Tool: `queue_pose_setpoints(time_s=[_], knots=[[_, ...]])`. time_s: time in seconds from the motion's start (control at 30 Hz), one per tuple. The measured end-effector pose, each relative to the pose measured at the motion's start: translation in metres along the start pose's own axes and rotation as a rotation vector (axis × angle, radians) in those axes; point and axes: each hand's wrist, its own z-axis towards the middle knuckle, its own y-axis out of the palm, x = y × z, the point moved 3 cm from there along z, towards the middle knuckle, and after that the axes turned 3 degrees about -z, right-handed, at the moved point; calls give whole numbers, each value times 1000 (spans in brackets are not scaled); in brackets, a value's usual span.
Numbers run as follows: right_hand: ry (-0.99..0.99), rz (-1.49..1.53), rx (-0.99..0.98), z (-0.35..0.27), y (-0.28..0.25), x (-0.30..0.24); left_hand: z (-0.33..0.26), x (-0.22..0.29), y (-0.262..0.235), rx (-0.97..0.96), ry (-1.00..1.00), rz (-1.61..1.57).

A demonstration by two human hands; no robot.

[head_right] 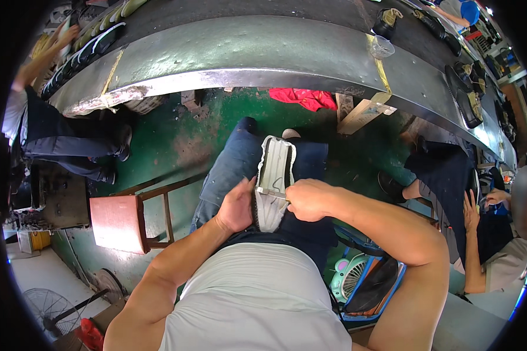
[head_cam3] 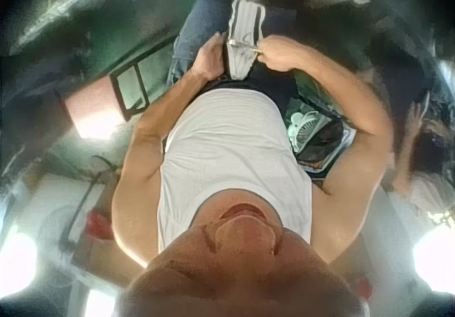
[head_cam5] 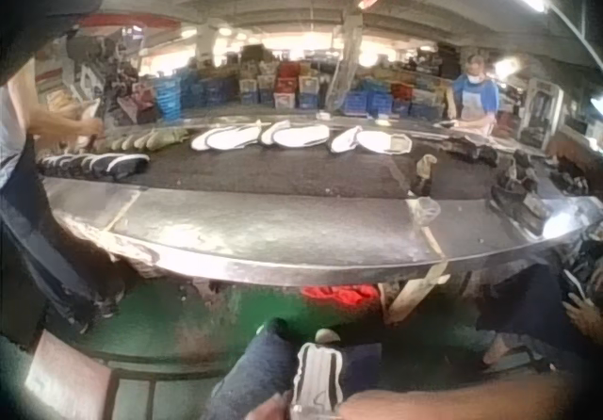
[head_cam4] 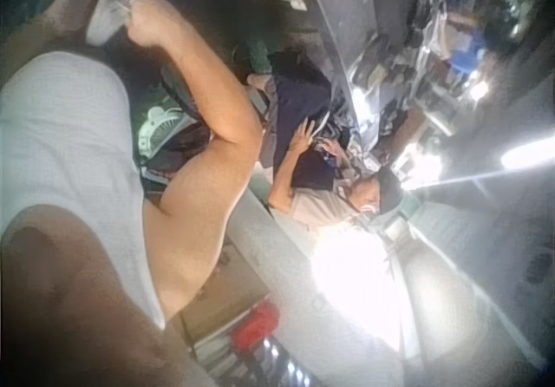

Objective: Trimming excess material from shoe soles and placing finished uppers/soles on an assembly line conveyor belt.

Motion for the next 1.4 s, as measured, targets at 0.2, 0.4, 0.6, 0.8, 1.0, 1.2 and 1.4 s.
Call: queue_pose_setpoints(time_s=[0.2, 0.4, 0.6, 0.8, 1.0, 1.2, 1.4], knots=[[8, 408, 459, 12, 61, -6, 20, -10, -20, 636, 215, 252], [151, 851, 160, -4, 67, -3, 37, -9, -44, 817, 383, 916], [165, 126, 615, -9, 42, 1, 30, -7, -26, 721, 545, 1263], [208, 82, 482, 8, 23, 8, 22, -1, -10, 528, 556, 1353], [228, 456, 801, 13, 74, 20, 20, 7, 10, 418, 514, 1684], [127, 961, 154, -7, 42, 65, 29, 18, 3, 376, 373, 1727], [-14, 548, 715, 10, -11, 55, 35, 29, 13, 329, 231, 1799]])
